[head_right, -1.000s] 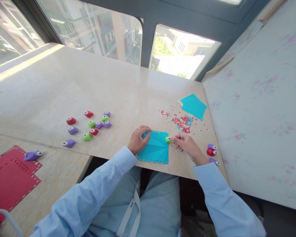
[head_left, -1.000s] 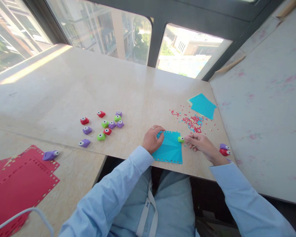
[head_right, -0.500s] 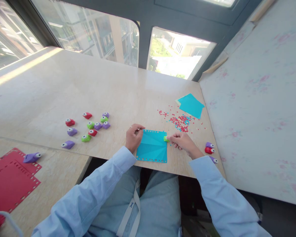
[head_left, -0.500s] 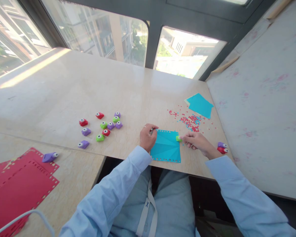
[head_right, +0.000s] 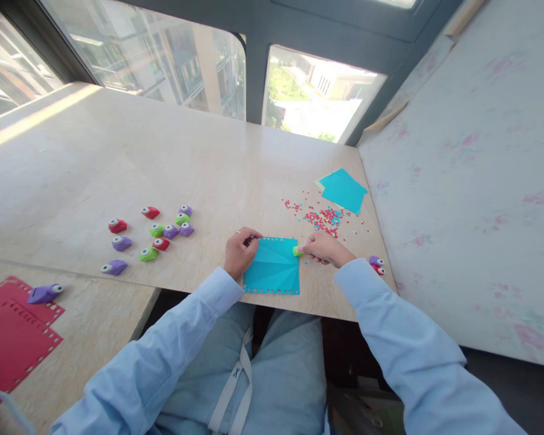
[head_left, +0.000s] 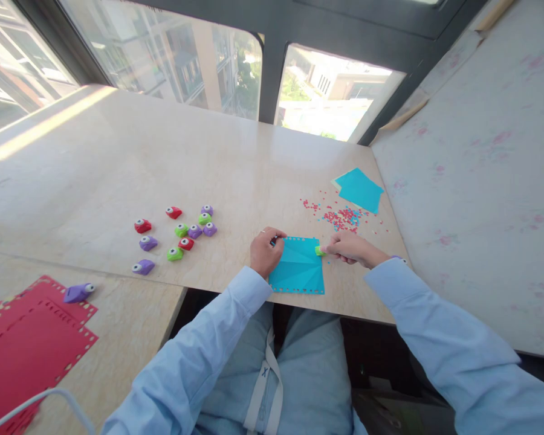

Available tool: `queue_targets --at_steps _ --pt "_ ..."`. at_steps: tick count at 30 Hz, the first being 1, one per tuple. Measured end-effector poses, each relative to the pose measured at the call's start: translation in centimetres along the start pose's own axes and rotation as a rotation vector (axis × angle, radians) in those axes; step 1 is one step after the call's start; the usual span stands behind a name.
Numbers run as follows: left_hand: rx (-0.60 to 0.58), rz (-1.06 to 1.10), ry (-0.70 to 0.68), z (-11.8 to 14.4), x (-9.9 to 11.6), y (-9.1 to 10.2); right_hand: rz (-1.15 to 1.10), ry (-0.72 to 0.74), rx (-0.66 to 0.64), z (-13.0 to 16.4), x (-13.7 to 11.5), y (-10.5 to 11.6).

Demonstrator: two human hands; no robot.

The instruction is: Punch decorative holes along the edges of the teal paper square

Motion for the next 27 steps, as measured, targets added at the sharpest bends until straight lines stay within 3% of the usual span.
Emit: queue_targets --at_steps 6,12,17,23,27 --pt "0.001 -0.013 -0.011 0.0 -0.1 0.0 0.232 -0.125 -0.001 0.3 -1.7 -0.5" --pt "-0.047 -0.089 -0.081 0.2 0.1 -0.4 0.201 -0.131 -0.045 0.3 -1.2 -0.3" --pt "-0.129 -0.202 -0.214 0.4 0.2 -1.0 0.021 0.022 0.007 0.2 1.0 -0.3" --pt "-0.151 -0.304 -0.294 0.6 0.2 -1.3 -0.037 0.379 0.119 0.4 3.0 -1.3" --pt "-0.164 -0.346 -0.313 0.8 0.2 -1.4 -0.052 0.441 0.174 0.6 4.0 -2.1"
Point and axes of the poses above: each hand's wrist, its own z-axis away from the middle knuckle, its own y-axis out of the back of the hand, x = y × z, the point moved 3 cm from there along -z, towards the middle knuckle, and after that the axes turned 2 degrees about -y, right-handed, at the moved point
